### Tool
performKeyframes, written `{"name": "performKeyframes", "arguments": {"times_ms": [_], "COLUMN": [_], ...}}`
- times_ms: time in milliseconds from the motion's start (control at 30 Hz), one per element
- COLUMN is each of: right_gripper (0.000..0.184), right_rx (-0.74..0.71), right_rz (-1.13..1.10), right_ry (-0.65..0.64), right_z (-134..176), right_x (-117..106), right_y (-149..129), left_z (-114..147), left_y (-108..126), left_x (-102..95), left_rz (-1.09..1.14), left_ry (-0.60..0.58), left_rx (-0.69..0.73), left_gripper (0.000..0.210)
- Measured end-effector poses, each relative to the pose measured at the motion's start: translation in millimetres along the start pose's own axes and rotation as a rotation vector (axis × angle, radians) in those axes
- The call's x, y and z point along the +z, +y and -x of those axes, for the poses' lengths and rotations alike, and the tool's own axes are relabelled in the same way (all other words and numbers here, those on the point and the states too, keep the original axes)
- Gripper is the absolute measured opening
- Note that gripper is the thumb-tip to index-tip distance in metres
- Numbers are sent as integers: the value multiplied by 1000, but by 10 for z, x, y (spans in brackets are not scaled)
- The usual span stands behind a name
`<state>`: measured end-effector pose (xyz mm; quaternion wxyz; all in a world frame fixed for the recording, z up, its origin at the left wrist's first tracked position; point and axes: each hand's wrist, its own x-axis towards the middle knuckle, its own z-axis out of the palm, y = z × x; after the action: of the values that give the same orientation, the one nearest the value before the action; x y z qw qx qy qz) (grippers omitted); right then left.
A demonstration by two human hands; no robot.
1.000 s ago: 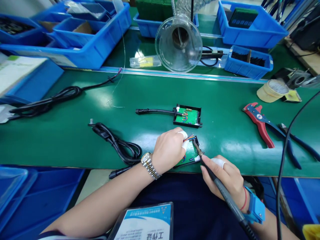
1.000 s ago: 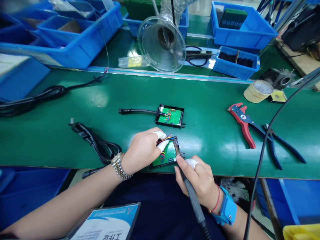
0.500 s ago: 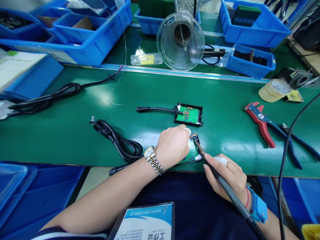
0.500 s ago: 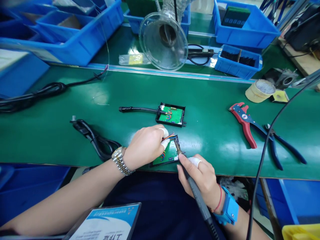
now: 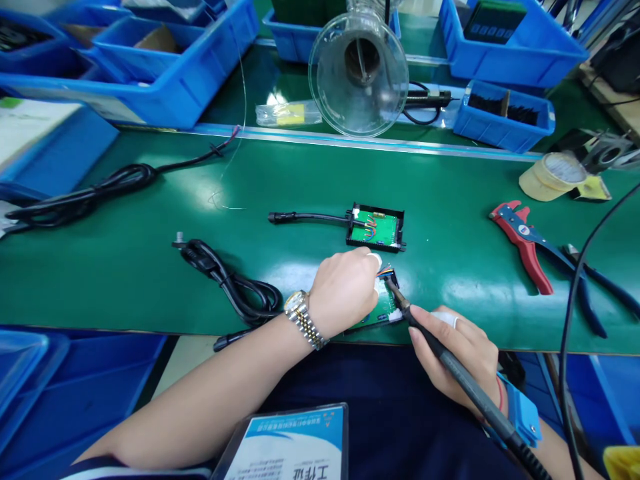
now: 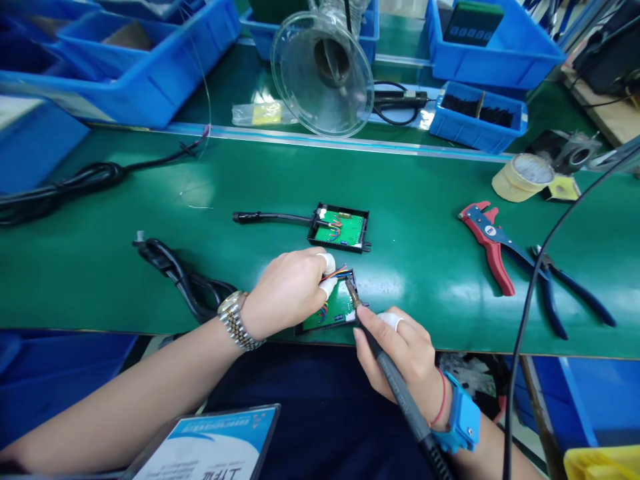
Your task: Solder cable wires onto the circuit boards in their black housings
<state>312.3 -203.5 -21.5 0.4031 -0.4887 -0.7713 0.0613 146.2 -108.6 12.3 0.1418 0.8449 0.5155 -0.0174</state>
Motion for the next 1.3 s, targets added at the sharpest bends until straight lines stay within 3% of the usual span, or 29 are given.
{"name": "performKeyframes", "arguments": {"times_ms": [300,500,733,933,1300], "right_gripper": [32,35,22,21,29], "right_rx": [29,22,76,82,-24], "right_rz": [-1,15,35,40,47], "right_ry": [-5,-18,-2,-1,-59], "right_z": [-32,7,-87,-122,-87], "right_x": [13,47,-8,-11,10], "right_y": [-44,-41,-56,-61,-48], "left_z": [19,8,-28,-23,-26], "left_y": [-5,61,73,73,99], "left_x": [106,33,0,-1,-20], "left_rz": [6,-59,-94,-110,-115], "left_ry": [98,83,67,88,80], "left_rx": [3,32,55,62,74], "left_gripper": [14,14,16,17,17]}}
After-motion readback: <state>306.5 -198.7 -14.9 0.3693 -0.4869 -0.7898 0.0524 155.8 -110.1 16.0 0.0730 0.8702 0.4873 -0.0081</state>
